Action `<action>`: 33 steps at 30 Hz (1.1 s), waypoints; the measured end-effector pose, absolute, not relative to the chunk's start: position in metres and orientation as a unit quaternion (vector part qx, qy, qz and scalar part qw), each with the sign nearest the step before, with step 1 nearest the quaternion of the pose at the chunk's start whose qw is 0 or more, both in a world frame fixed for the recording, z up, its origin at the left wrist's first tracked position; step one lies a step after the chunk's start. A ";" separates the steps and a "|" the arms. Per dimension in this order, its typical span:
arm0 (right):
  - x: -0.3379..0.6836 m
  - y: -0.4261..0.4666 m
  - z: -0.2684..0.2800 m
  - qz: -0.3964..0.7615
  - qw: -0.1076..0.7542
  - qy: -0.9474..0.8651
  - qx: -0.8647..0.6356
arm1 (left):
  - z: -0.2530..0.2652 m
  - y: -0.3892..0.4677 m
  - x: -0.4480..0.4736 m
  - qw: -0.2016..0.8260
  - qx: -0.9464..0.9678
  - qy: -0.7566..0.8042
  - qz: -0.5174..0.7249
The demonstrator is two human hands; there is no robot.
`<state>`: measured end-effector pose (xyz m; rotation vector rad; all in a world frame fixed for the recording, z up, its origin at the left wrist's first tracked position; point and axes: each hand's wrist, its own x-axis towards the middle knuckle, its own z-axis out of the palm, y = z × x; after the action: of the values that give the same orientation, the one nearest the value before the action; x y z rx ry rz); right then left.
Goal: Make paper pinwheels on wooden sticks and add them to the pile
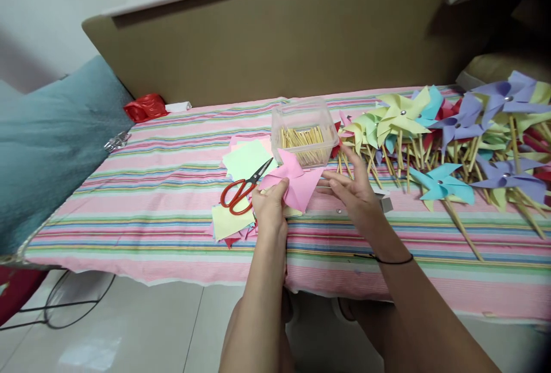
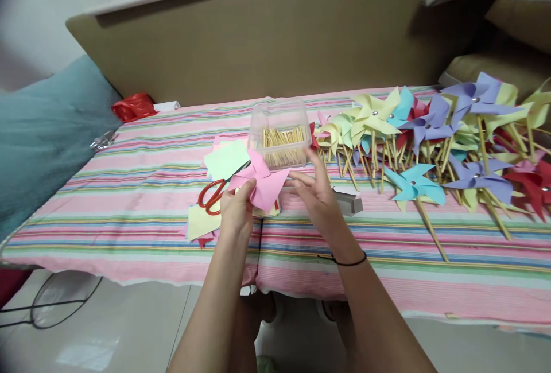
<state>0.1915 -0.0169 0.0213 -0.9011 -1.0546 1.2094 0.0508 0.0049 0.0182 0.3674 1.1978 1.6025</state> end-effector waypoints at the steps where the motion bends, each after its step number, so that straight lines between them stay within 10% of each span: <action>1: 0.195 -0.017 0.020 0.513 0.585 -0.495 -0.386 | 0.018 0.006 0.049 0.531 0.143 0.505 0.666; 7: 0.187 -0.018 0.009 0.464 0.520 -0.598 -0.396 | 0.019 0.004 0.052 0.554 0.140 0.483 0.663; 33: 0.149 -0.016 0.015 0.457 0.717 -0.251 -0.463 | 0.022 -0.009 0.071 0.534 0.235 0.463 0.667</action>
<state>0.1488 -0.0164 0.0147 -1.0247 -0.5547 1.0106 0.0706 -0.0091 0.0222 0.5611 1.1042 1.5892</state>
